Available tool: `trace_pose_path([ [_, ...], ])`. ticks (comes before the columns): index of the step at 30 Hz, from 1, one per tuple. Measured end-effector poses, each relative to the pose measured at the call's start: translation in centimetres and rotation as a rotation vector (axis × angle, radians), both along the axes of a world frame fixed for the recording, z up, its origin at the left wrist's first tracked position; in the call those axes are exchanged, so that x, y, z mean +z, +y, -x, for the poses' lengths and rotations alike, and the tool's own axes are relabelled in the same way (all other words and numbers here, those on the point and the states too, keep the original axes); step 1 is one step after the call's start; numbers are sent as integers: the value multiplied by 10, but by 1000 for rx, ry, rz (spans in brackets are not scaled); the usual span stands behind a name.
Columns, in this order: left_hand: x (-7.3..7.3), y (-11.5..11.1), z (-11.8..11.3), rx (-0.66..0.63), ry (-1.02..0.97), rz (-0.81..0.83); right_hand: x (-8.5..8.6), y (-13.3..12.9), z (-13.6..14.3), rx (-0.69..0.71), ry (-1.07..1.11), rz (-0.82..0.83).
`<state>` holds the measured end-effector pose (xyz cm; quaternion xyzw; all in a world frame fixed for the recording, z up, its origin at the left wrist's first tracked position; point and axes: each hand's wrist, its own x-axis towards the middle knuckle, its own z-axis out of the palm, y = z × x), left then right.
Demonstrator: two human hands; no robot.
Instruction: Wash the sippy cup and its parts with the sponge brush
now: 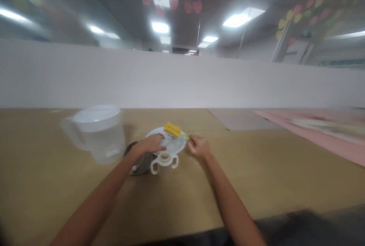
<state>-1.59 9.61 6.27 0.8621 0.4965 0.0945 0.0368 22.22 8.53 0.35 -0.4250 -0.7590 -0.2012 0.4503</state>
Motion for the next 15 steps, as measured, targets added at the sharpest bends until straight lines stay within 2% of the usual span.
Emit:
trace_pose_path([
  [6,25,-12,0,76,-125,-126,-2,1,0,23,44,36],
  [12,41,-16,12,-101,-442,-232,-3,4,-4,20,94,72],
  [15,47,-19,15,-123,-477,-208,-4,2,-1,11,31,56],
])
